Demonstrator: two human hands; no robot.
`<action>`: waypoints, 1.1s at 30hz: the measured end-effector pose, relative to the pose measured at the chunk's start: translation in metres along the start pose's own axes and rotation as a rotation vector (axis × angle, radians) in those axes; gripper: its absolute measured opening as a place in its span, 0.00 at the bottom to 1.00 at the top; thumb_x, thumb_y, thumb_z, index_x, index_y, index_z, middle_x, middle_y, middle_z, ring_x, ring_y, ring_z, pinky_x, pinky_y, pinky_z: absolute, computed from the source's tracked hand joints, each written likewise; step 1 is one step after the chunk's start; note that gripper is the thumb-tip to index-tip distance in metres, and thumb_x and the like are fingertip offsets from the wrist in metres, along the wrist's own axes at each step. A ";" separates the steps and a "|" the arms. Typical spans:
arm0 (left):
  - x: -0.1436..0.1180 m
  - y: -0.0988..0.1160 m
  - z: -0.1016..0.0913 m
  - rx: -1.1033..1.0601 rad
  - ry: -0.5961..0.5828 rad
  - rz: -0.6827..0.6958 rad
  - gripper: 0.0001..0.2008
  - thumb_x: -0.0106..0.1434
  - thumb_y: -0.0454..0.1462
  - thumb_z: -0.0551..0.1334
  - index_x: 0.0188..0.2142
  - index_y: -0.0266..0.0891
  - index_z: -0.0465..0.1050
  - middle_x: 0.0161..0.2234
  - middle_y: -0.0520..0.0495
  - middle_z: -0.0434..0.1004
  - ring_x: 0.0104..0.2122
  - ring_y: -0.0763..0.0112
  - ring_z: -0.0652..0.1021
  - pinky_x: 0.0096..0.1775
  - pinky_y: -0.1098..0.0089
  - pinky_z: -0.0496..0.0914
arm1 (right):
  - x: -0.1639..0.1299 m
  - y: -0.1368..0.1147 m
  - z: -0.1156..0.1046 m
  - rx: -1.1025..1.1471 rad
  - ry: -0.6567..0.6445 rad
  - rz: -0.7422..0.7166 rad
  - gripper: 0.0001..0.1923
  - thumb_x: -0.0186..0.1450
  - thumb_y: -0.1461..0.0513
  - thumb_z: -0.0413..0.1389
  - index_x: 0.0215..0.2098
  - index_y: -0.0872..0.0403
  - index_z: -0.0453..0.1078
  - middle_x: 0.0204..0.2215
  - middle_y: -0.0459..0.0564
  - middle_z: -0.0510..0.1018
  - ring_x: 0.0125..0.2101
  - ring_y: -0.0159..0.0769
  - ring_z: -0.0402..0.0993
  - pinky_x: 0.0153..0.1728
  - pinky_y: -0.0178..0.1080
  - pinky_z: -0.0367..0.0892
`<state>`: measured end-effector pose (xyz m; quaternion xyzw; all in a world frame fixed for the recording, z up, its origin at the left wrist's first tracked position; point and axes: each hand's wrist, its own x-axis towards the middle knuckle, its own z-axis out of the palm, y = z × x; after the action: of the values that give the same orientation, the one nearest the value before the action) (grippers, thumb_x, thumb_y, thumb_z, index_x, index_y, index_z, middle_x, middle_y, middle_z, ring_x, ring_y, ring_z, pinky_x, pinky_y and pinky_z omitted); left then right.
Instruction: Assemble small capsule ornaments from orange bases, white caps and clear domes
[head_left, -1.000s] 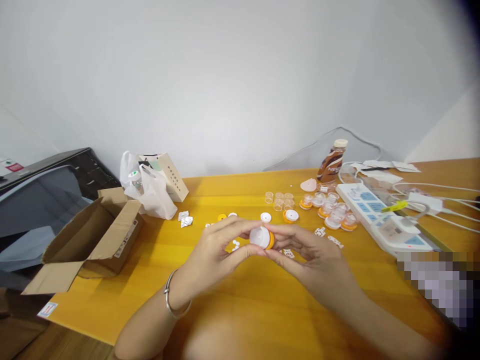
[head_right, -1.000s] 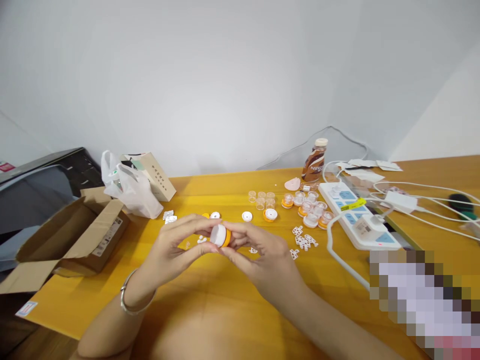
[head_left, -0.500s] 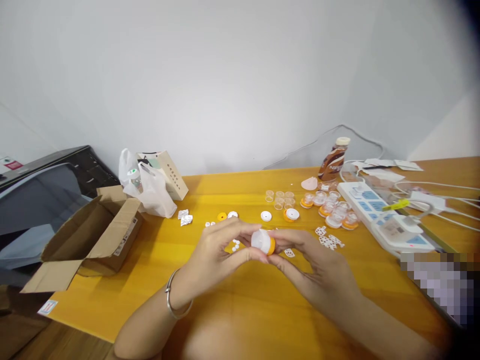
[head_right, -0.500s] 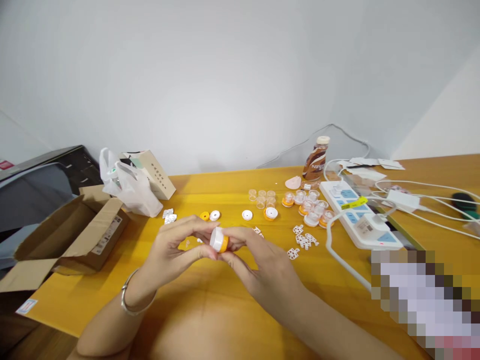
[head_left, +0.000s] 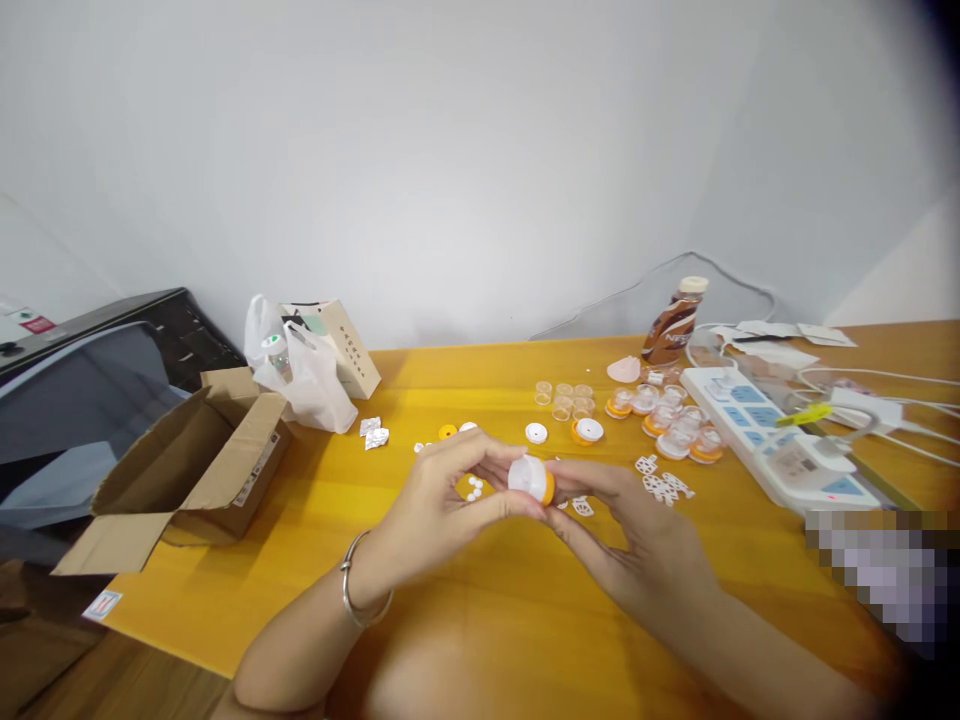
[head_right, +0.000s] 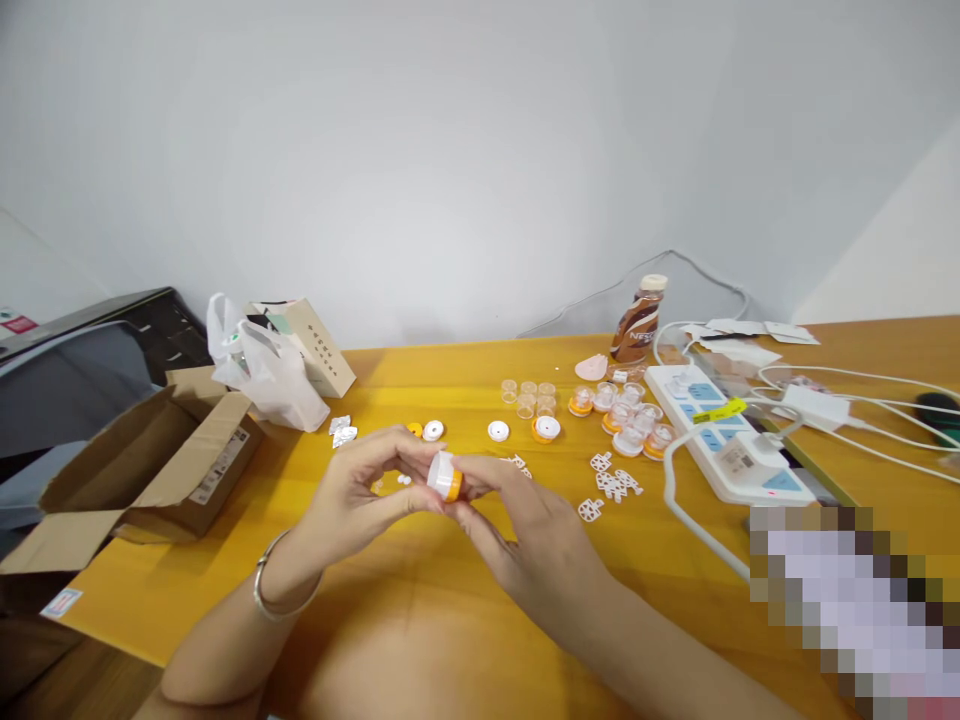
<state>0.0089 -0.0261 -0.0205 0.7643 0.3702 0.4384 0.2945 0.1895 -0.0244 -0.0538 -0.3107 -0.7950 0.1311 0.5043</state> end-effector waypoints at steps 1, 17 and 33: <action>0.000 -0.001 0.001 -0.004 0.007 0.001 0.12 0.52 0.37 0.66 0.37 0.37 0.72 0.31 0.48 0.74 0.31 0.73 0.74 0.35 0.73 0.70 | 0.000 0.001 0.001 0.014 0.001 0.012 0.16 0.59 0.67 0.53 0.45 0.48 0.60 0.33 0.46 0.77 0.30 0.32 0.76 0.33 0.34 0.72; 0.004 -0.005 -0.007 0.202 -0.115 0.087 0.17 0.58 0.40 0.61 0.47 0.40 0.68 0.40 0.44 0.74 0.38 0.69 0.73 0.42 0.67 0.68 | 0.007 0.017 0.017 0.711 -0.099 0.565 0.14 0.53 0.59 0.61 0.36 0.51 0.64 0.29 0.48 0.77 0.32 0.35 0.75 0.37 0.40 0.71; -0.053 -0.079 0.046 0.424 -0.375 0.006 0.16 0.60 0.36 0.56 0.48 0.38 0.66 0.39 0.45 0.70 0.37 0.70 0.73 0.40 0.71 0.69 | -0.068 0.060 0.037 0.609 -0.456 0.721 0.15 0.57 0.54 0.56 0.39 0.55 0.71 0.33 0.51 0.78 0.36 0.39 0.74 0.41 0.44 0.69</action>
<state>0.0077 -0.0318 -0.1261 0.8778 0.3903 0.2027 0.1900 0.1989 -0.0165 -0.1511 -0.3676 -0.6529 0.5858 0.3088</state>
